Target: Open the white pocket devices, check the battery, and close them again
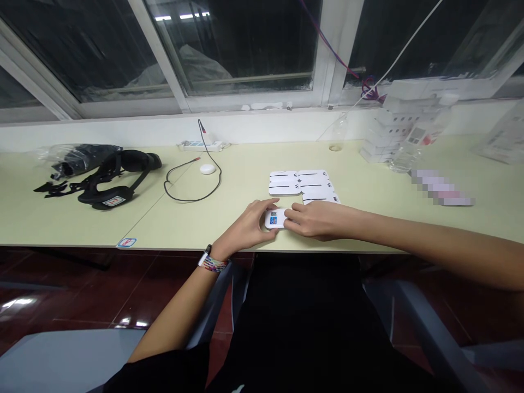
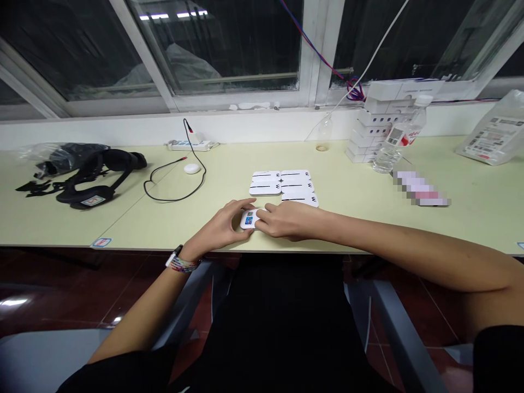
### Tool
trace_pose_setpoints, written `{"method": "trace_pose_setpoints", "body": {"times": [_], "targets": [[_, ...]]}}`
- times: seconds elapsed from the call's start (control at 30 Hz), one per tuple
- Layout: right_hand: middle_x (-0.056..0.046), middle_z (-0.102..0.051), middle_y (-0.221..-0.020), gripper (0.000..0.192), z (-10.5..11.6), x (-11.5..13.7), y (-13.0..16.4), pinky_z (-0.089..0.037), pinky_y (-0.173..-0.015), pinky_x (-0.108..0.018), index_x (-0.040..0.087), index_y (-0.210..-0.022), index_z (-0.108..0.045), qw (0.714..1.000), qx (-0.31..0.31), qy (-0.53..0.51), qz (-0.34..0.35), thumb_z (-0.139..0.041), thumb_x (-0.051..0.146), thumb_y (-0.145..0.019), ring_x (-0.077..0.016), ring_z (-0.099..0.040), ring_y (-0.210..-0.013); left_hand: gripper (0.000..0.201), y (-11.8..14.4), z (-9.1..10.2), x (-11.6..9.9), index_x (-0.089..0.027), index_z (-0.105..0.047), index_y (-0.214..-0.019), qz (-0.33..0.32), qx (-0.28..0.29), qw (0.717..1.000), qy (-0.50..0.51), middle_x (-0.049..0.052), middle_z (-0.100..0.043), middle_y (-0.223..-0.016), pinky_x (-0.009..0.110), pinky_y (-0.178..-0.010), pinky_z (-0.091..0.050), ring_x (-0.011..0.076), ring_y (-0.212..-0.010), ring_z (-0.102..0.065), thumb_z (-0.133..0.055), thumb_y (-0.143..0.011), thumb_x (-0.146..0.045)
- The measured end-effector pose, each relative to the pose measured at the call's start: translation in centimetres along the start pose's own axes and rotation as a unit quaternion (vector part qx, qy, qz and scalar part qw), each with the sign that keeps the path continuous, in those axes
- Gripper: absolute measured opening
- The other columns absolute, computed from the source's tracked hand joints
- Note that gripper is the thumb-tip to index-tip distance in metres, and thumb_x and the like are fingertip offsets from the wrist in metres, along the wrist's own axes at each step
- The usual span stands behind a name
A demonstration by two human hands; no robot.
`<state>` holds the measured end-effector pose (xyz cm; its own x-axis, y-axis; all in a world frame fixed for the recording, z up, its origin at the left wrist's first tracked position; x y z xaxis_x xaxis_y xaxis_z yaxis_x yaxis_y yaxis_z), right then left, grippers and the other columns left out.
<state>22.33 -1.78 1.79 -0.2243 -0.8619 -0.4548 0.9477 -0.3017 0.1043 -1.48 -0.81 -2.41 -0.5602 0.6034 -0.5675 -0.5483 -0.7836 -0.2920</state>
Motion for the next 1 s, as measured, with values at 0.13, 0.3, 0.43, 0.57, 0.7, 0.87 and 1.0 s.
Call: {"method": "trace_pose_setpoints", "body": {"times": [0.13, 0.3, 0.43, 0.57, 0.7, 0.87, 1.0], "targets": [[-0.011, -0.065, -0.103, 0.038, -0.1, 0.0, -0.1, -0.03, -0.054, -0.035, 0.016, -0.119, -0.058, 1.0, 0.014, 0.01, 0.004, -0.048, -0.01, -0.093, -0.024, -0.058, -0.086, 0.08, -0.1, -0.1, 0.2, -0.033, -0.05, -0.162, -0.006, -0.005, 1.0, 0.005, 0.01, -0.069, -0.142, 0.054, -0.118, -0.052, 0.0347, -0.136, -0.063, -0.079, -0.087, -0.024], [-0.013, -0.067, -0.106, 0.037, -0.2, -0.1, 0.0, -0.029, -0.053, -0.036, 0.015, -0.12, -0.059, 1.0, -0.003, 0.012, 0.002, -0.045, -0.008, -0.094, -0.0249, -0.059, -0.086, 0.08, -0.1, -0.1, 0.1, -0.03, -0.05, -0.161, -0.001, -0.004, 1.0, 0.003, 0.011, -0.068, -0.143, 0.055, -0.119, -0.052, 0.0344, -0.137, -0.063, -0.08, -0.087, -0.024], [-0.017, -0.069, -0.115, 0.026, 0.0, -0.3, 0.3, -0.039, -0.061, -0.036, 0.015, -0.124, -0.06, 0.996, -0.04, -0.068, -0.043, -0.057, 0.011, -0.099, -0.0273, -0.061, -0.091, 0.084, 0.0, 0.0, -0.3, -0.032, -0.046, -0.163, 0.004, -0.008, 1.0, 0.011, 0.011, -0.068, -0.144, 0.057, -0.119, -0.052, 0.0348, -0.138, -0.063, -0.08, -0.086, -0.024], [-0.018, -0.071, -0.115, 0.036, -0.1, -0.8, 0.6, -0.048, -0.073, -0.038, 0.014, -0.13, -0.063, 0.967, -0.071, -0.194, -0.15, -0.067, 0.032, -0.1, -0.0288, -0.065, -0.093, 0.085, 0.0, 0.0, -0.5, -0.033, -0.044, -0.163, 0.0, -0.009, 1.0, 0.018, 0.01, -0.069, -0.143, 0.057, -0.12, -0.051, 0.0347, -0.137, -0.064, -0.079, -0.086, -0.023], [-0.017, -0.072, -0.121, 0.043, -0.5, -1.4, 0.3, -0.051, -0.081, -0.037, 0.018, -0.135, -0.065, 0.913, -0.077, -0.336, -0.216, -0.076, 0.033, -0.097, -0.0312, -0.067, -0.107, 0.086, 0.0, 0.0, -0.7, -0.033, -0.043, -0.164, -0.007, -0.003, 1.0, 0.019, 0.01, -0.067, -0.147, 0.055, -0.119, -0.052, 0.0343, -0.138, -0.064, -0.079, -0.087, -0.024], [-0.014, -0.069, -0.123, 0.054, -0.6, -2.1, -0.3, -0.052, -0.085, -0.039, 0.022, -0.134, -0.066, 0.865, -0.056, -0.429, -0.254, -0.084, 0.028, -0.084, -0.0342, -0.064, -0.118, 0.083, -0.1, 0.1, -1.1, -0.033, -0.046, -0.162, -0.019, -0.004, 1.0, 0.004, 0.009, -0.07, -0.143, 0.053, -0.118, -0.052, 0.0341, -0.136, -0.065, -0.078, -0.086, -0.021], [-0.014, -0.068, -0.119, 0.051, -0.2, -2.4, -0.7, -0.05, -0.08, -0.037, 0.021, -0.128, -0.068, 0.862, -0.044, -0.433, -0.259, -0.084, 0.029, -0.081, -0.0331, -0.064, -0.109, 0.083, -0.1, 0.1, -1.1, -0.033, -0.047, -0.161, -0.019, -0.001, 1.0, 0.0, 0.009, -0.069, -0.142, 0.054, -0.116, -0.054, 0.0343, -0.134, -0.066, -0.079, -0.085, -0.021]]}}
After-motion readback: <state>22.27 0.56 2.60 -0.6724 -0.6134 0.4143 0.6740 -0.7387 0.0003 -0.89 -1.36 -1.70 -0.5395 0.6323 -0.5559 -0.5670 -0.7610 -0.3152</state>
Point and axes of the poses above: each hand's wrist, its own y-axis away from the middle knuckle, its own z-axis out of the back of the hand, x = y × z, the point moved 2 cm from there along -y, towards the middle knuckle
